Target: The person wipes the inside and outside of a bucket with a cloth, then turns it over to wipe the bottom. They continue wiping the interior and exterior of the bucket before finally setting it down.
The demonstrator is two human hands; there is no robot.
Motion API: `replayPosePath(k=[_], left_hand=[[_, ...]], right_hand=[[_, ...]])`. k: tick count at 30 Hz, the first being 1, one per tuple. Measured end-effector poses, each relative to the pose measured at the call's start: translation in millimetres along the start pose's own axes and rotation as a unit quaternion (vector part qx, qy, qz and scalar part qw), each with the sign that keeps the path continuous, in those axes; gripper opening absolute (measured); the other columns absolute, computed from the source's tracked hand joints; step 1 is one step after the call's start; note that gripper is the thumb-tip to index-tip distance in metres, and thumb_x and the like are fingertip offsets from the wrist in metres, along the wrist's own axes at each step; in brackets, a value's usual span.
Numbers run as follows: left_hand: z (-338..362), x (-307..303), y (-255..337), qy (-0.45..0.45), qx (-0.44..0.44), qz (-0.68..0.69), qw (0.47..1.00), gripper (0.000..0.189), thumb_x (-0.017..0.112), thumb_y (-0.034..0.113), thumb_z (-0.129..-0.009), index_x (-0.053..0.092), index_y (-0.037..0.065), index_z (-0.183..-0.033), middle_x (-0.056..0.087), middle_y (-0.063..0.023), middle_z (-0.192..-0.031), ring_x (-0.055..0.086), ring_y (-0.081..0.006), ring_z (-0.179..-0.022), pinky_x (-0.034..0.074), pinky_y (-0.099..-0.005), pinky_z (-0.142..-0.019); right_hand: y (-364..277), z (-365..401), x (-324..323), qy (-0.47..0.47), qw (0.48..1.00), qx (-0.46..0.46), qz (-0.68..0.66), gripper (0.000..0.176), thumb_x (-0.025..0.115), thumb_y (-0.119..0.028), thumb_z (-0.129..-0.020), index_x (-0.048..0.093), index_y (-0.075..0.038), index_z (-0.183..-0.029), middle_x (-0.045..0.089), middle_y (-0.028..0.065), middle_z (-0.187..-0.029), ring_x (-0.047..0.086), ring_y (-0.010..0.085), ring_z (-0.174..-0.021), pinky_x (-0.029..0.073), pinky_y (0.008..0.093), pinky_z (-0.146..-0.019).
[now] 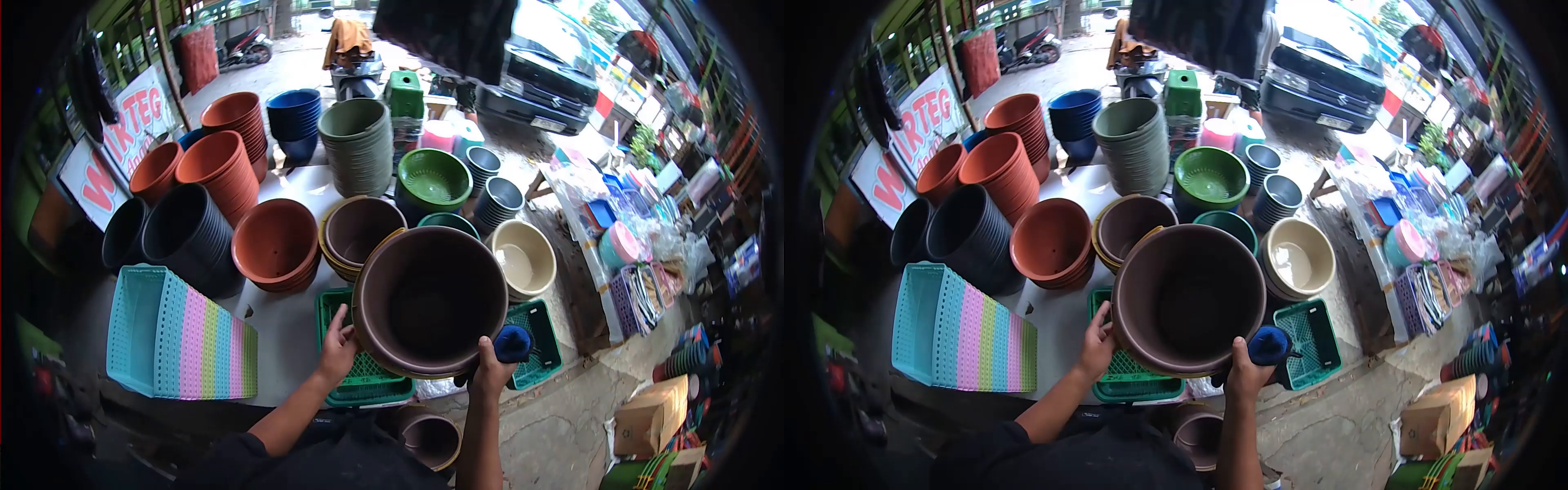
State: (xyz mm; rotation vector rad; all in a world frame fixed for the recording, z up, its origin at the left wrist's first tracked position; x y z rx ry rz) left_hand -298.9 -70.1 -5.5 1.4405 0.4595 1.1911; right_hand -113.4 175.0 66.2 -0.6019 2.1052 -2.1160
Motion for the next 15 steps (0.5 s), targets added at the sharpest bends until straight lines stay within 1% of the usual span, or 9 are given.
replayPosePath(k=[1, 3, 4, 5, 8, 9, 11, 13, 15], left_hand=[[-7, -10, 3, 0.01, 0.002, 0.005, 1.0, 0.054, 0.054, 0.013, -0.098, 0.031, 0.004, -0.145, 0.058, -0.0122, -0.126, 0.058, -0.0217, -0.115, 0.05, -0.0343, -0.094], [-22, -24, 2, -0.008, -0.052, 0.233, 0.971, 0.049, 0.055, 0.015, -0.098, 0.038, 0.003, -0.142, 0.061, -0.0129, -0.121, 0.061, -0.0166, -0.106, 0.051, -0.0315, -0.091], [-25, -20, 30, -0.001, -0.034, 0.263, 0.964, 0.038, 0.058, 0.02, -0.098, 0.05, 0.001, -0.13, 0.062, -0.0105, -0.116, 0.062, -0.0133, -0.1, 0.05, -0.0293, -0.089], [-35, -26, 37, 0.005, -0.031, 0.266, 0.963, 0.038, 0.058, 0.02, -0.098, 0.05, 0.001, -0.13, 0.062, -0.0105, -0.116, 0.062, -0.0133, -0.1, 0.05, -0.0293, -0.089], [-63, -40, 83, 0.042, 0.099, 0.059, 0.992, 0.03, 0.066, 0.02, -0.094, 0.055, 0.0, -0.113, 0.062, -0.0047, -0.106, 0.058, -0.0087, -0.095, 0.048, -0.0244, -0.085], [-76, -48, 89, 0.047, 0.1, 0.062, 0.992, 0.03, 0.066, 0.02, -0.094, 0.055, 0.0, -0.113, 0.062, -0.0047, -0.106, 0.058, -0.0087, -0.095, 0.048, -0.0244, -0.085], [-101, -58, 97, 0.019, 0.095, 0.067, 0.993, 0.043, 0.069, 0.018, -0.091, 0.048, -0.003, -0.123, 0.059, -0.0082, -0.116, 0.058, -0.0133, -0.104, 0.048, -0.0294, -0.095], [-120, -68, 111, 0.037, 0.103, 0.05, 0.993, 0.041, 0.067, 0.016, -0.092, 0.048, -0.005, -0.122, 0.06, -0.0084, -0.113, 0.06, -0.0129, -0.101, 0.049, -0.0279, -0.093], [-140, -70, 129, 0.025, 0.103, 0.036, 0.994, 0.039, 0.067, 0.013, -0.092, 0.049, -0.005, -0.121, 0.062, -0.0072, -0.108, 0.061, -0.0118, -0.095, 0.051, -0.0269, -0.09]], right_hand=[[8, -4, 12, -0.003, 1.0, 0.007, -0.009, 0.037, 0.069, 0.0, -0.081, 0.052, -0.001, -0.114, 0.059, 0.0061, -0.107, 0.059, 0.0162, -0.095, 0.047, 0.0307, -0.089], [18, -13, 41, -0.013, 1.0, 0.016, -0.018, 0.04, 0.069, -0.002, -0.08, 0.051, 0.0, -0.116, 0.059, 0.0071, -0.106, 0.06, 0.0175, -0.093, 0.048, 0.0314, -0.088], [22, -17, 56, -0.027, 0.999, 0.016, -0.027, 0.04, 0.069, -0.002, -0.081, 0.05, -0.001, -0.116, 0.059, 0.0069, -0.105, 0.06, 0.0174, -0.092, 0.049, 0.0311, -0.088], [24, -21, 72, -0.041, 0.998, 0.017, -0.035, 0.04, 0.069, -0.003, -0.081, 0.05, -0.002, -0.115, 0.059, 0.0067, -0.104, 0.06, 0.0173, -0.09, 0.049, 0.0308, -0.087], [24, -33, 122, -0.078, 0.997, 0.004, -0.019, 0.039, 0.069, -0.005, -0.081, 0.05, -0.002, -0.114, 0.058, 0.007, -0.104, 0.06, 0.0168, -0.09, 0.048, 0.0297, -0.087], [26, -38, 137, -0.083, 0.996, 0.005, -0.016, 0.039, 0.069, -0.005, -0.081, 0.05, -0.002, -0.114, 0.058, 0.007, -0.104, 0.06, 0.0168, -0.09, 0.048, 0.0297, -0.087], [29, -51, 161, -0.079, 0.997, -0.011, -0.006, 0.038, 0.07, -0.006, -0.081, 0.05, -0.001, -0.113, 0.058, 0.0065, -0.102, 0.059, 0.0159, -0.089, 0.048, 0.029, -0.087], [38, -64, 182, -0.107, 0.994, -0.006, 0.012, 0.039, 0.069, -0.004, -0.083, 0.049, -0.001, -0.116, 0.056, 0.0052, -0.108, 0.057, 0.0151, -0.097, 0.044, 0.0301, -0.093], [28, -70, 209, -0.082, 0.996, -0.039, 0.002, 0.032, 0.07, -0.008, -0.083, 0.053, 0.0, -0.109, 0.059, 0.0058, -0.102, 0.058, 0.0138, -0.089, 0.047, 0.0281, -0.087]])
Point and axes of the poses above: each hand's wrist, its own z-axis away from the middle knuckle, its own x-axis out of the palm, y = z × x, the point moved 8 cm from there along -z, towards the middle knuckle
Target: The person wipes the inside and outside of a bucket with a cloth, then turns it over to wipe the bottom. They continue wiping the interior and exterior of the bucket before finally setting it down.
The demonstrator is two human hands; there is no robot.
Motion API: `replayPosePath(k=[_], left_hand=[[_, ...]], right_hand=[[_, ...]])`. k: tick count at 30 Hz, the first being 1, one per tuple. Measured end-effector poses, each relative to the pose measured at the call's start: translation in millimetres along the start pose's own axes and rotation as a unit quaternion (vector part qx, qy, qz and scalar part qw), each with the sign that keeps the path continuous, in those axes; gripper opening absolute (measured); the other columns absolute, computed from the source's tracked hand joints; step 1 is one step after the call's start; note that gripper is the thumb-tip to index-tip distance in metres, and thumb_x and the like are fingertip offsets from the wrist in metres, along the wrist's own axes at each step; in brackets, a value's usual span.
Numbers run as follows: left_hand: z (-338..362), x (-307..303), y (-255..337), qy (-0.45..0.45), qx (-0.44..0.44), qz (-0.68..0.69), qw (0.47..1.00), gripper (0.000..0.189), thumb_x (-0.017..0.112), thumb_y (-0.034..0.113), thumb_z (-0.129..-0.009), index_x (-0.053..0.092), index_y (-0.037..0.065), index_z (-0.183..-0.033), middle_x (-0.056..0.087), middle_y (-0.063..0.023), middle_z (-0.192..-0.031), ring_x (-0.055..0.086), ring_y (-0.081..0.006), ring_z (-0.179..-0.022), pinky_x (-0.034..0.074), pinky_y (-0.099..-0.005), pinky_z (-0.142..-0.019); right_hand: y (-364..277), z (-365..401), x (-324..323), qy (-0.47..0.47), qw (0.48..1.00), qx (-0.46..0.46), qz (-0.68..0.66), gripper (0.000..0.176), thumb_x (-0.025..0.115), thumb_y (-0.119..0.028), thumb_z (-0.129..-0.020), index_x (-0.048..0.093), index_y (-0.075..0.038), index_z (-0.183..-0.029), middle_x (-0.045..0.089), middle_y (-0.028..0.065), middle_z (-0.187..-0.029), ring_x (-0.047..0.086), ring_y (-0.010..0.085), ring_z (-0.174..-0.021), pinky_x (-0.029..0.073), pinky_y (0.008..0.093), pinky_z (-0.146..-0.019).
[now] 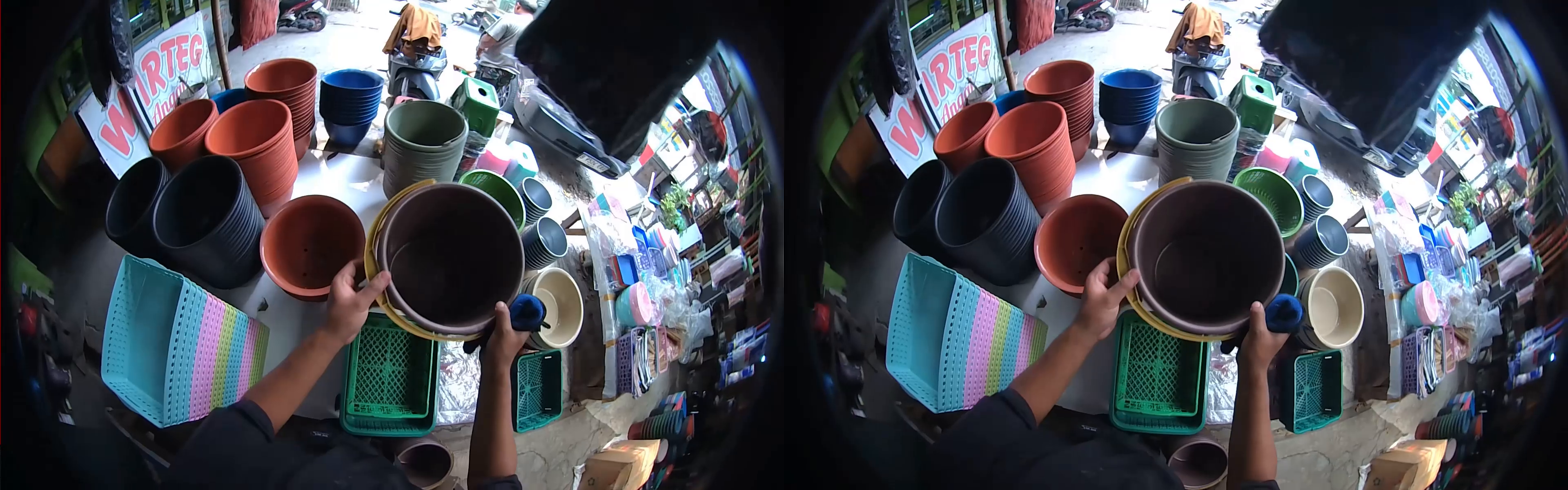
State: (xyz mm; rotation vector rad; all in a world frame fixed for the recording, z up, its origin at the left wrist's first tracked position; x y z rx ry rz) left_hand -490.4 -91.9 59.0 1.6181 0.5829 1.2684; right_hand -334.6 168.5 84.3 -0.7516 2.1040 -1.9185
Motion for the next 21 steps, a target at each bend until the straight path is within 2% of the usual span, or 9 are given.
replayPosePath(k=[1, 2, 4, 5, 6, 8, 12, 15, 21], left_hand=[[-14, -4, 4, 0.012, 0.019, -0.016, 1.0, 0.031, 0.066, 0.012, -0.092, 0.053, -0.004, -0.115, 0.063, -0.0052, -0.102, 0.062, -0.0093, -0.089, 0.052, -0.0255, -0.083], [-27, -8, 3, 0.015, 0.015, -0.012, 1.0, 0.031, 0.066, 0.012, -0.092, 0.053, -0.004, -0.115, 0.063, -0.0052, -0.102, 0.062, -0.0093, -0.089, 0.052, -0.0255, -0.083], [-52, -15, -4, 0.025, -0.002, 0.013, 1.0, 0.027, 0.07, 0.016, -0.09, 0.058, -0.001, -0.107, 0.061, -0.0005, -0.091, 0.056, -0.0054, -0.08, 0.048, -0.0221, -0.074], [-65, -20, -10, 0.026, 0.006, 0.015, 1.0, 0.023, 0.07, 0.016, -0.09, 0.06, 0.0, -0.104, 0.062, -0.0002, -0.088, 0.056, -0.0051, -0.076, 0.049, -0.0223, -0.072], [-75, -26, -16, 0.024, 0.005, 0.019, 1.0, 0.023, 0.07, 0.016, -0.09, 0.06, 0.0, -0.104, 0.062, -0.0002, -0.088, 0.056, -0.0051, -0.076, 0.049, -0.0223, -0.072], [-94, -37, -41, 0.006, -0.058, 0.009, 0.998, 0.017, 0.067, 0.01, -0.091, 0.06, 0.001, -0.104, 0.064, -0.0002, -0.087, 0.059, -0.0058, -0.076, 0.051, -0.0231, -0.072], [-113, -62, -77, 0.039, -0.073, -0.069, 0.994, 0.016, 0.067, 0.012, -0.091, 0.064, 0.0, -0.101, 0.064, -0.0003, -0.087, 0.058, -0.0058, -0.075, 0.05, -0.0244, -0.07], [-125, -78, -105, 0.047, -0.085, -0.104, 0.99, 0.02, 0.067, 0.015, -0.092, 0.064, -0.001, -0.103, 0.065, -0.0019, -0.089, 0.058, -0.0066, -0.077, 0.05, -0.0248, -0.071], [-134, -102, -145, 0.053, -0.099, -0.201, 0.973, 0.024, 0.07, 0.018, -0.089, 0.066, 0.0, -0.103, 0.067, -0.0015, -0.086, 0.058, -0.0067, -0.076, 0.049, -0.0256, -0.07]], right_hand=[[8, -8, 9, -0.017, 1.0, 0.0, -0.002, 0.031, 0.07, -0.008, -0.083, 0.053, 0.0, -0.108, 0.058, 0.0057, -0.103, 0.058, 0.0133, -0.089, 0.047, 0.0277, -0.086], [26, -17, 13, -0.02, 1.0, 0.002, 0.004, 0.031, 0.07, -0.008, -0.083, 0.053, 0.0, -0.108, 0.058, 0.0057, -0.103, 0.058, 0.0133, -0.089, 0.047, 0.0277, -0.086], [57, -36, 23, -0.037, 0.999, 0.005, 0.025, 0.036, 0.071, -0.009, -0.084, 0.049, -0.002, -0.112, 0.054, 0.0031, -0.103, 0.054, 0.0139, -0.092, 0.044, 0.0289, -0.088], [55, -36, 34, -0.029, 0.999, -0.011, 0.036, 0.032, 0.071, -0.01, -0.085, 0.051, -0.002, -0.108, 0.053, 0.0024, -0.101, 0.052, 0.0131, -0.089, 0.044, 0.0282, -0.085], [58, -34, 43, -0.01, 0.999, 0.004, 0.038, 0.028, 0.07, -0.011, -0.085, 0.053, -0.001, -0.105, 0.055, 0.0026, -0.099, 0.053, 0.013, -0.088, 0.045, 0.0285, -0.083], [83, -39, 48, -0.016, 0.998, 0.029, 0.044, 0.029, 0.071, -0.012, -0.084, 0.054, 0.0, -0.105, 0.057, 0.0033, -0.099, 0.055, 0.013, -0.085, 0.046, 0.0287, -0.08], [141, -49, 45, -0.009, 0.996, 0.057, 0.065, 0.029, 0.072, -0.011, -0.084, 0.055, -0.001, -0.105, 0.057, 0.0033, -0.098, 0.056, 0.0139, -0.085, 0.047, 0.0278, -0.08], [161, -45, 43, 0.024, 0.989, 0.059, 0.132, 0.032, 0.075, -0.014, -0.081, 0.056, 0.0, -0.102, 0.058, 0.003, -0.096, 0.056, 0.0142, -0.082, 0.047, 0.0286, -0.078], [214, -44, 27, 0.021, 0.977, 0.053, 0.204, 0.032, 0.078, -0.017, -0.079, 0.059, 0.002, -0.098, 0.061, 0.006, -0.096, 0.057, 0.0151, -0.084, 0.047, 0.0301, -0.08]])
Point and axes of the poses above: each hand's wrist, its own z-axis away from the middle knuckle, its own x-axis out of the palm, y = z × x, the point moved 8 cm from there along -z, towards the middle knuckle
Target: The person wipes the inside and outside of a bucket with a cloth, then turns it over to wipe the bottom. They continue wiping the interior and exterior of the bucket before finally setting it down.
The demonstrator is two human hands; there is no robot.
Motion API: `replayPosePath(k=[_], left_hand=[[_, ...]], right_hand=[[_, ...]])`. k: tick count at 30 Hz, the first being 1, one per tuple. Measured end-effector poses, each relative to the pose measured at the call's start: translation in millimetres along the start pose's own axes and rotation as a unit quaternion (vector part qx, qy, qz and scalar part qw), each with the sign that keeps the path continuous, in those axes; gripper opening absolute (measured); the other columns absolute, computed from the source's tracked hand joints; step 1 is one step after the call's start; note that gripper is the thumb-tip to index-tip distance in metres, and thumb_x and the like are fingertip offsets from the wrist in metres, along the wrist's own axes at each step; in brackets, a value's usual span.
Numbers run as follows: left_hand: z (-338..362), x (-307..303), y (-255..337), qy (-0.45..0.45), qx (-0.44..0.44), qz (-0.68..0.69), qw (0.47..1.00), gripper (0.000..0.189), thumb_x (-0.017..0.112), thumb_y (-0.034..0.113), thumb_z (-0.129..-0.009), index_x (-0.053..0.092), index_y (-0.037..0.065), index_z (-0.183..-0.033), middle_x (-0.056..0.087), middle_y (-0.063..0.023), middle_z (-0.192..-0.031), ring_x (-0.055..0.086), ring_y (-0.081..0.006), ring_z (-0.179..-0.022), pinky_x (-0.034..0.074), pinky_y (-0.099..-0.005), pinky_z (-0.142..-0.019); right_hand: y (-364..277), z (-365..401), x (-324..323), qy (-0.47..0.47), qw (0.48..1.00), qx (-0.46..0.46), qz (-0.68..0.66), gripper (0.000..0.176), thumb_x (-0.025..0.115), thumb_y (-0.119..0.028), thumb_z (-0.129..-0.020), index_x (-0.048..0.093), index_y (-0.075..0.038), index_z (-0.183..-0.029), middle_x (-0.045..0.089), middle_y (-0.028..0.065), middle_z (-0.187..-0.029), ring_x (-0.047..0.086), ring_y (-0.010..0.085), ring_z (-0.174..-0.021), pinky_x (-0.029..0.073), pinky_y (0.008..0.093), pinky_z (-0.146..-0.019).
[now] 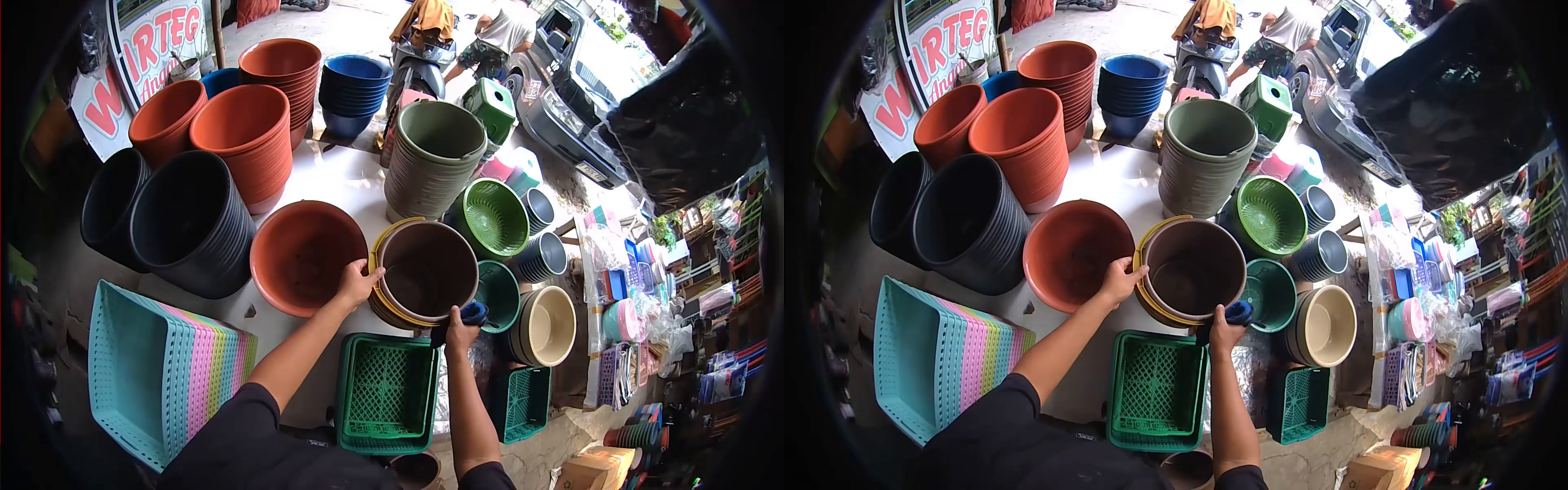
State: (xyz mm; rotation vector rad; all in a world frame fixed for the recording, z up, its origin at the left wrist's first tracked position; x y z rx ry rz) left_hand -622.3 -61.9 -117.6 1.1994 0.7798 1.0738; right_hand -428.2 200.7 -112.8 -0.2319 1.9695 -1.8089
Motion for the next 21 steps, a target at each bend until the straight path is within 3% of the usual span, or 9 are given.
replayPosePath(k=[1, 3, 4, 6, 9, 10, 14, 19, 21], left_hand=[[-5, 1, -11, -0.001, -0.002, 0.0, 1.0, 0.024, 0.07, 0.018, -0.089, 0.066, 0.0, -0.103, 0.067, -0.0015, -0.086, 0.058, -0.0067, -0.076, 0.049, -0.0256, -0.07], [-10, -2, -26, 0.027, 0.016, -0.048, 0.998, 0.044, 0.075, 0.026, -0.083, 0.063, -0.004, -0.113, 0.068, -0.0139, -0.092, 0.065, -0.0228, -0.086, 0.051, -0.0356, -0.081], [-5, -1, -24, 0.024, 0.015, -0.048, 0.998, 0.044, 0.075, 0.026, -0.083, 0.063, -0.004, -0.113, 0.068, -0.0139, -0.092, 0.065, -0.0228, -0.086, 0.051, -0.0356, -0.081], [7, -4, 4, 0.089, 0.117, -0.294, 0.945, 0.06, 0.078, 0.029, -0.078, 0.057, -0.005, -0.123, 0.062, -0.0211, -0.107, 0.061, -0.034, -0.102, 0.047, -0.0407, -0.092], [9, 1, -6, 0.069, 0.097, -0.294, 0.948, 0.069, 0.079, 0.03, -0.076, 0.051, -0.005, -0.129, 0.053, -0.0235, -0.118, 0.053, -0.0379, -0.112, 0.043, -0.0424, -0.098], [9, 2, -7, 0.07, 0.101, -0.304, 0.945, 0.073, 0.078, 0.03, -0.077, 0.048, -0.004, -0.134, 0.05, -0.0218, -0.118, 0.053, -0.0365, -0.111, 0.044, -0.041, -0.097], [11, 3, -8, 0.092, 0.122, -0.307, 0.94, 0.065, 0.077, 0.027, -0.079, 0.053, 0.0, -0.132, 0.052, -0.0188, -0.113, 0.054, -0.0349, -0.105, 0.045, -0.041, -0.093], [14, 7, -4, 0.096, 0.148, -0.308, 0.935, 0.052, 0.077, 0.026, -0.079, 0.062, 0.001, -0.122, 0.052, -0.0169, -0.112, 0.056, -0.0328, -0.101, 0.047, -0.0399, -0.091], [16, 5, -1, 0.111, 0.151, -0.301, 0.935, 0.051, 0.077, 0.025, -0.079, 0.062, 0.001, -0.122, 0.053, -0.0165, -0.112, 0.057, -0.0325, -0.1, 0.047, -0.0393, -0.09]], right_hand=[[4, 1, -2, 0.012, 0.999, 0.011, 0.033, 0.033, 0.078, -0.018, -0.079, 0.06, 0.002, -0.098, 0.062, 0.0068, -0.096, 0.058, 0.0155, -0.085, 0.047, 0.0304, -0.081], [6, 3, -3, 0.006, 0.998, 0.034, 0.045, 0.037, 0.079, -0.02, -0.079, 0.06, 0.003, -0.099, 0.062, 0.0086, -0.098, 0.059, 0.0174, -0.087, 0.047, 0.0319, -0.083], [9, 4, -5, 0.001, 0.997, 0.054, 0.055, 0.041, 0.08, -0.023, -0.078, 0.059, 0.004, -0.101, 0.063, 0.0104, -0.1, 0.06, 0.0193, -0.089, 0.048, 0.0334, -0.084], [2, 7, -13, 0.037, 0.995, 0.03, 0.089, 0.043, 0.08, -0.024, -0.078, 0.059, 0.004, -0.103, 0.063, 0.012, -0.103, 0.06, 0.0219, -0.092, 0.047, 0.0347, -0.086], [-6, 12, -20, 0.044, 0.987, -0.021, 0.155, 0.052, 0.079, -0.028, -0.078, 0.056, 0.005, -0.11, 0.062, 0.0183, -0.108, 0.061, 0.0305, -0.098, 0.047, 0.039, -0.09], [-8, 13, -19, 0.02, 0.981, -0.044, 0.188, 0.057, 0.077, -0.029, -0.079, 0.053, 0.006, -0.116, 0.061, 0.023, -0.111, 0.061, 0.0365, -0.101, 0.046, 0.0419, -0.092], [-12, 18, -15, -0.018, 0.955, -0.075, 0.287, 0.058, 0.074, -0.034, -0.081, 0.054, 0.005, -0.118, 0.061, 0.0238, -0.112, 0.06, 0.0408, -0.104, 0.046, 0.0438, -0.092], [-11, 11, -19, -0.069, 0.957, -0.023, 0.28, 0.05, 0.075, -0.031, -0.08, 0.058, 0.002, -0.114, 0.063, 0.024, -0.109, 0.061, 0.0406, -0.102, 0.047, 0.0444, -0.089], [-12, 11, -22, -0.062, 0.948, -0.074, 0.304, 0.046, 0.078, -0.03, -0.077, 0.062, 0.001, -0.106, 0.066, 0.0222, -0.102, 0.064, 0.0389, -0.096, 0.049, 0.0418, -0.086]])
Point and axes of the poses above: each hand's wrist, its own z-axis away from the middle knuckle, its own x-axis out of the palm, y = z × x, the point moved 8 cm from there along -z, towards the middle knuckle
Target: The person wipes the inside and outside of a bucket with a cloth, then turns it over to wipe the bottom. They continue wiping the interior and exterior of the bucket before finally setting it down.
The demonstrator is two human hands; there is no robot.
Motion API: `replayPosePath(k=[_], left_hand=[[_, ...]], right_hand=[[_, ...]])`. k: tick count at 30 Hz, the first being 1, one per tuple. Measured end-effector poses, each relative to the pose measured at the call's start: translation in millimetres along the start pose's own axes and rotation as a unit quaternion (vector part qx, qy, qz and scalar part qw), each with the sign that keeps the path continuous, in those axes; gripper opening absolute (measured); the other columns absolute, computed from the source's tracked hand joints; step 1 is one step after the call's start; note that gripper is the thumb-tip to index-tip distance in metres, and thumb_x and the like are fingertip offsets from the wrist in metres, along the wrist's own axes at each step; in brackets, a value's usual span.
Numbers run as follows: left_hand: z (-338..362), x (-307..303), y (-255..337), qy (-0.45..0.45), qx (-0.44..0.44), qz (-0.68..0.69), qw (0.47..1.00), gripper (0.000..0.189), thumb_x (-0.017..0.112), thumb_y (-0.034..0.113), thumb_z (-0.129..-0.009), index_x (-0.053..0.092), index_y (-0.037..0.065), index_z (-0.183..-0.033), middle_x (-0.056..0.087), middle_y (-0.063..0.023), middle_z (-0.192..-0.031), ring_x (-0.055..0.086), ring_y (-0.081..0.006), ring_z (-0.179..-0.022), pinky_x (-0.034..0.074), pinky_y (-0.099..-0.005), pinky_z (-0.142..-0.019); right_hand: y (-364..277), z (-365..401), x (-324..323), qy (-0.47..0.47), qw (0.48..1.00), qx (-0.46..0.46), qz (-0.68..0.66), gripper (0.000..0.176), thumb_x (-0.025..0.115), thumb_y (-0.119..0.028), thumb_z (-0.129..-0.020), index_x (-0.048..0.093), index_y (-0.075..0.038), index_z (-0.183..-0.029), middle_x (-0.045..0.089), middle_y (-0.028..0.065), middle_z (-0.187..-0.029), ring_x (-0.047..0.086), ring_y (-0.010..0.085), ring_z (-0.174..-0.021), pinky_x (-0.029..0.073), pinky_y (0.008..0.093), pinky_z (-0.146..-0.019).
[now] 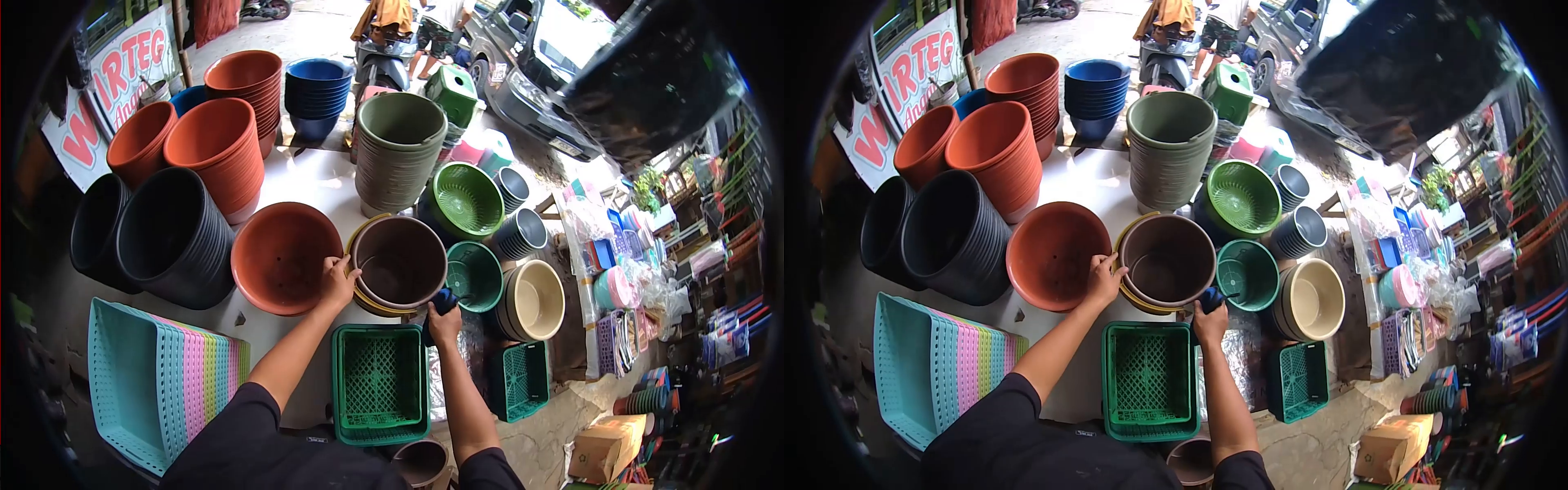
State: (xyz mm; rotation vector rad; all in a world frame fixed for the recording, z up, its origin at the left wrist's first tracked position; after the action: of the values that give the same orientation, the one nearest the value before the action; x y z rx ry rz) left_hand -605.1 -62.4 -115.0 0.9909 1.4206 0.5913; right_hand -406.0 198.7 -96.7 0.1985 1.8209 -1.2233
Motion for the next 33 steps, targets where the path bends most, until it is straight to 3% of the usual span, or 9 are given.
replayPosePath(k=[6, 8, 14, 16, 22, 25, 30, 31, 33], left_hand=[[30, 10, 25, 0.008, -0.017, -0.124, 0.992, 0.049, 0.067, 0.034, -0.087, 0.057, 0.01, -0.128, 0.048, -0.0128, -0.122, 0.049, -0.0332, -0.113, 0.04, -0.046, -0.096], [53, 18, 49, 0.036, 0.084, -0.054, 0.994, 0.047, 0.067, 0.032, -0.086, 0.056, 0.012, -0.128, 0.047, -0.0113, -0.123, 0.048, -0.0316, -0.114, 0.04, -0.0491, -0.094], [186, 77, 145, -0.168, 0.198, 0.036, 0.965, 0.029, 0.065, 0.024, -0.087, 0.064, 0.012, -0.113, 0.052, -0.0124, -0.115, 0.053, -0.031, -0.11, 0.042, -0.0452, -0.092], [244, 107, 175, -0.277, 0.229, 0.054, 0.932, 0.028, 0.065, 0.022, -0.087, 0.064, 0.011, -0.113, 0.053, -0.0138, -0.115, 0.053, -0.0321, -0.109, 0.043, -0.0445, -0.091], [435, 208, 238, -0.518, 0.293, 0.171, 0.785, 0.03, 0.059, 0.009, -0.082, 0.06, 0.004, -0.112, 0.055, -0.0198, -0.108, 0.054, -0.0387, -0.105, 0.045, -0.0433, -0.089], [528, 254, 246, -0.635, 0.242, 0.056, 0.732, 0.034, 0.056, 0.007, -0.081, 0.059, 0.008, -0.114, 0.054, -0.0182, -0.112, 0.057, -0.0379, -0.105, 0.048, -0.0459, -0.086], [641, 293, 223, -0.674, 0.3, -0.035, 0.674, 0.036, 0.063, 0.001, -0.073, 0.055, 0.004, -0.108, 0.054, -0.0177, -0.111, 0.059, -0.0367, -0.103, 0.05, -0.0438, -0.086], [655, 295, 220, -0.685, 0.327, -0.05, 0.65, 0.041, 0.065, -0.001, -0.07, 0.053, 0.003, -0.109, 0.053, -0.0172, -0.113, 0.059, -0.0355, -0.104, 0.051, -0.0423, -0.085], [687, 299, 200, -0.713, 0.342, -0.124, 0.6, 0.036, 0.066, 0.006, -0.073, 0.056, 0.003, -0.107, 0.054, -0.0167, -0.112, 0.06, -0.0323, -0.105, 0.052, -0.0408, -0.083]], right_hand=[[51, 78, -61, 0.085, 0.963, 0.096, -0.237, 0.026, 0.067, -0.02, -0.088, 0.065, 0.003, -0.1, 0.068, 0.012, -0.096, 0.065, 0.0219, -0.09, 0.049, 0.0352, -0.084], [75, 133, -95, 0.167, 0.922, 0.136, -0.323, 0.027, 0.061, -0.02, -0.094, 0.065, 0.006, -0.098, 0.068, 0.0088, -0.092, 0.064, 0.0202, -0.083, 0.05, 0.0337, -0.079], [208, 311, -158, 0.257, 0.876, 0.29, -0.286, 0.035, 0.059, -0.027, -0.095, 0.063, 0.007, -0.106, 0.067, 0.0116, -0.1, 0.063, 0.0198, -0.086, 0.051, 0.032, -0.08], [252, 364, -170, 0.237, 0.891, 0.344, -0.179, 0.038, 0.059, -0.028, -0.094, 0.061, 0.007, -0.109, 0.067, 0.0135, -0.102, 0.063, 0.021, -0.087, 0.05, 0.034, -0.082], [338, 493, -164, 0.25, 0.803, 0.52, -0.153, 0.048, 0.062, -0.035, -0.092, 0.06, 0.011, -0.108, 0.066, 0.0211, -0.104, 0.064, 0.0286, -0.092, 0.049, 0.0402, -0.085], [380, 547, -131, 0.231, 0.727, 0.611, -0.21, 0.049, 0.061, -0.034, -0.092, 0.056, 0.011, -0.112, 0.064, 0.0207, -0.11, 0.063, 0.0274, -0.091, 0.049, 0.0394, -0.085], [394, 588, -99, 0.194, 0.65, 0.648, -0.348, 0.051, 0.059, -0.03, -0.094, 0.053, 0.015, -0.118, 0.064, 0.0212, -0.109, 0.065, 0.0265, -0.092, 0.053, 0.0375, -0.076], [376, 567, -113, 0.107, 0.716, 0.596, -0.347, 0.05, 0.06, -0.026, -0.092, 0.052, 0.016, -0.12, 0.064, 0.0219, -0.109, 0.065, 0.0257, -0.09, 0.054, 0.0384, -0.073], [462, 660, -39, 0.187, 0.625, 0.613, -0.446, 0.051, 0.06, -0.025, -0.091, 0.051, 0.017, -0.119, 0.062, 0.0248, -0.113, 0.064, 0.0259, -0.096, 0.054, 0.0405, -0.077]])
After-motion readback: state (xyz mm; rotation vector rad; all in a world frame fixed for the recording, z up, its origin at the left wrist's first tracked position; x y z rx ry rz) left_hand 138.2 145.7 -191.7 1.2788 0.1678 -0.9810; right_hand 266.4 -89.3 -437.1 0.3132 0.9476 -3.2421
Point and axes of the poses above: each hand's wrist, its own z-axis away from the middle knuckle, its own x-axis out of the palm, y = z × x, the point moved 8 cm from there along -z, towards the middle knuckle
